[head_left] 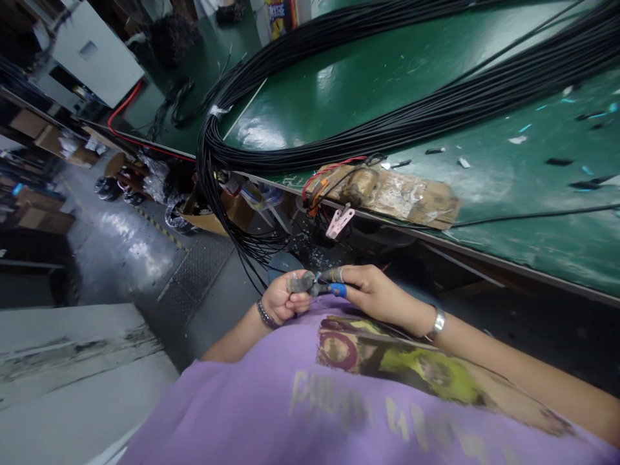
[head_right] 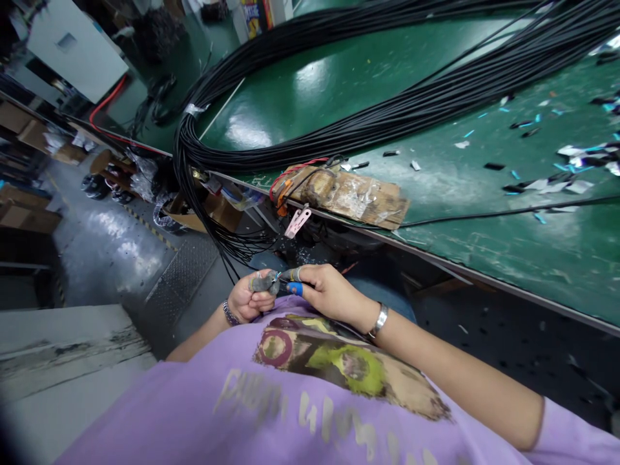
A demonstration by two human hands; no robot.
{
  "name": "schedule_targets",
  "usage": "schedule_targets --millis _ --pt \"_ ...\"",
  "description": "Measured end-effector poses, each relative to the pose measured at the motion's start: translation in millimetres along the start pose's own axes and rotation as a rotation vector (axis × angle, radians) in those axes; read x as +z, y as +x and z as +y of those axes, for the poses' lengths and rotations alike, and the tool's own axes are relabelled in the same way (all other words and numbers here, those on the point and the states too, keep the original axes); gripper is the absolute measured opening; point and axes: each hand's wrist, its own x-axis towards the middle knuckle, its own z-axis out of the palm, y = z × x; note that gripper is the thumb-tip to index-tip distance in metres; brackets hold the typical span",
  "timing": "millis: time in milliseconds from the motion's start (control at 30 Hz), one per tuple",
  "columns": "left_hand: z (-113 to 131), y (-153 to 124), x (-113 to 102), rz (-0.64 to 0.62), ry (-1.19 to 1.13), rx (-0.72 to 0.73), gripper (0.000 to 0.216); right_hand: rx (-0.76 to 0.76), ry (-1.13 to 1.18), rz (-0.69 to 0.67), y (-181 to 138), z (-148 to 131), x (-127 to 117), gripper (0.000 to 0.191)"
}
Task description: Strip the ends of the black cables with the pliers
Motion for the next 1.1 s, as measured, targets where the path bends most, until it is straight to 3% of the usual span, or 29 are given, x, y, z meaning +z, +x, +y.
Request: schedule_targets --millis 100,267,367,1100 --pt "-2 0 5 0.085 0.079 0.107 0.025 0.028 -0.001 0.013 -1 2 0 0.037" --pt "-9 0 15 0.433 0.343 0.519 0.033 0.151 0.033 0.053 -4 5 -1 0.034" --pt "-11 -2 21 0.538 0.505 0.582 0.031 0.186 0.073 0.027 -4 5 0 0.035" --pt "-19 1 16 0.588 0.724 0.699 0.019 0.217 0.072 0.042 0 2 7 0.027"
